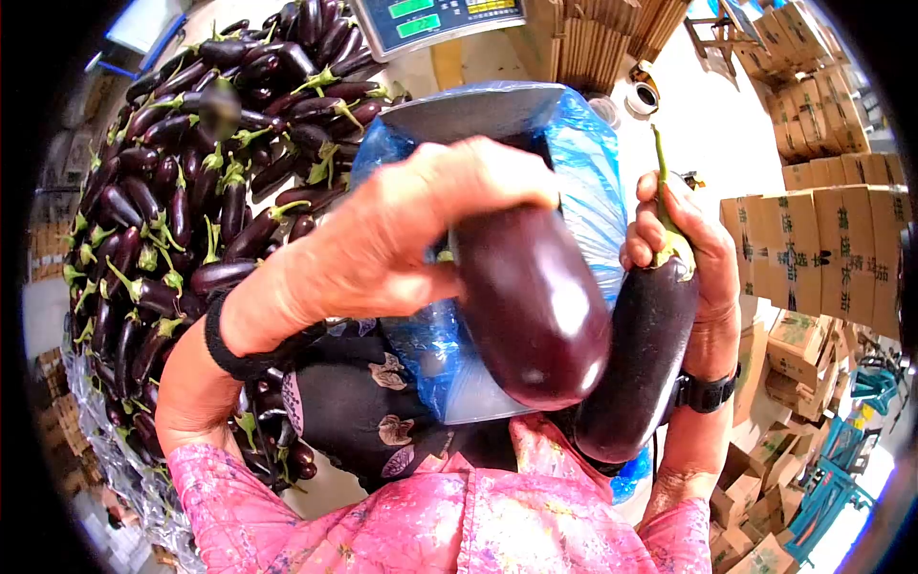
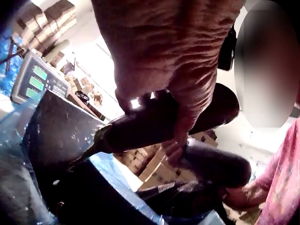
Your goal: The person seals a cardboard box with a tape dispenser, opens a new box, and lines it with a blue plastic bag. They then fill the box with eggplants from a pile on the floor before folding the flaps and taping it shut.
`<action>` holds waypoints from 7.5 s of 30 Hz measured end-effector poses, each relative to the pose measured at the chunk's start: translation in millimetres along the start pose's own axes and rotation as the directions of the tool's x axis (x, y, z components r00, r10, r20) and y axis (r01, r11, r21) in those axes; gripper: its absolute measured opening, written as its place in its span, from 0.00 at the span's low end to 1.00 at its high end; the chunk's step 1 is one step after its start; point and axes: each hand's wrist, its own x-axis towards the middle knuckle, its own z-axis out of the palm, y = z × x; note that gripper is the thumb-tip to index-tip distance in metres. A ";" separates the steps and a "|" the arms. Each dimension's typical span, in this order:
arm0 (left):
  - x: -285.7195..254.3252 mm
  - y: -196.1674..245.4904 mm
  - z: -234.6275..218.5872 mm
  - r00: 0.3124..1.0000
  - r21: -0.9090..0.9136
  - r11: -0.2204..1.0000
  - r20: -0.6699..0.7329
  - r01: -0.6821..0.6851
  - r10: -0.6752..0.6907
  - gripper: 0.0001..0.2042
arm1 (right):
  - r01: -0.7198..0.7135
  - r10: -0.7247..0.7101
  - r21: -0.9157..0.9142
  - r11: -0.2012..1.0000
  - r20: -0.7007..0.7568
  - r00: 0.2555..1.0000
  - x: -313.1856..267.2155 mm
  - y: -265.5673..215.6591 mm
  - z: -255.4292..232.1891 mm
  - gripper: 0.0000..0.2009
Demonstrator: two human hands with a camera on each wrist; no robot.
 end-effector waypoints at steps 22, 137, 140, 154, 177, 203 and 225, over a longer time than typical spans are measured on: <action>-38.4 -105.3 186.4 0.942 0.425 0.905 0.309 -0.015 -0.129 0.09 | 0.062 -0.063 -0.027 0.998 -0.036 0.997 -11.4 3.9 13.5 0.12; -120.1 2.8 -39.2 0.887 0.112 0.981 -0.452 0.159 -0.092 0.31 | -0.406 0.352 0.055 0.912 0.404 0.844 104.2 105.0 144.7 0.27; -108.5 9.4 -36.4 0.949 0.117 0.966 -0.250 0.229 -0.195 0.33 | -0.300 0.284 0.004 0.954 0.317 0.905 99.3 92.9 133.3 0.23; -52.0 13.2 -29.8 0.672 -0.746 0.436 0.021 0.503 -0.740 0.37 | 0.028 0.167 -0.484 0.875 0.354 0.920 43.7 62.3 103.3 0.42; -160.2 -40.8 -15.9 0.366 -0.688 0.361 -0.148 0.629 -0.919 0.23 | 0.063 -0.171 -0.619 0.783 -0.116 0.978 -115.7 -95.0 -54.9 0.30; -455.2 20.5 124.1 -0.208 -0.581 -0.240 0.122 0.778 -0.970 0.21 | -0.862 0.816 -0.389 0.324 -0.346 0.463 -453.9 229.1 -252.7 0.50; -444.9 -26.9 185.4 -0.141 -0.588 0.278 -0.566 0.759 -0.812 0.23 | -0.838 0.501 -0.534 0.109 -0.699 0.511 -227.0 221.3 -240.5 0.27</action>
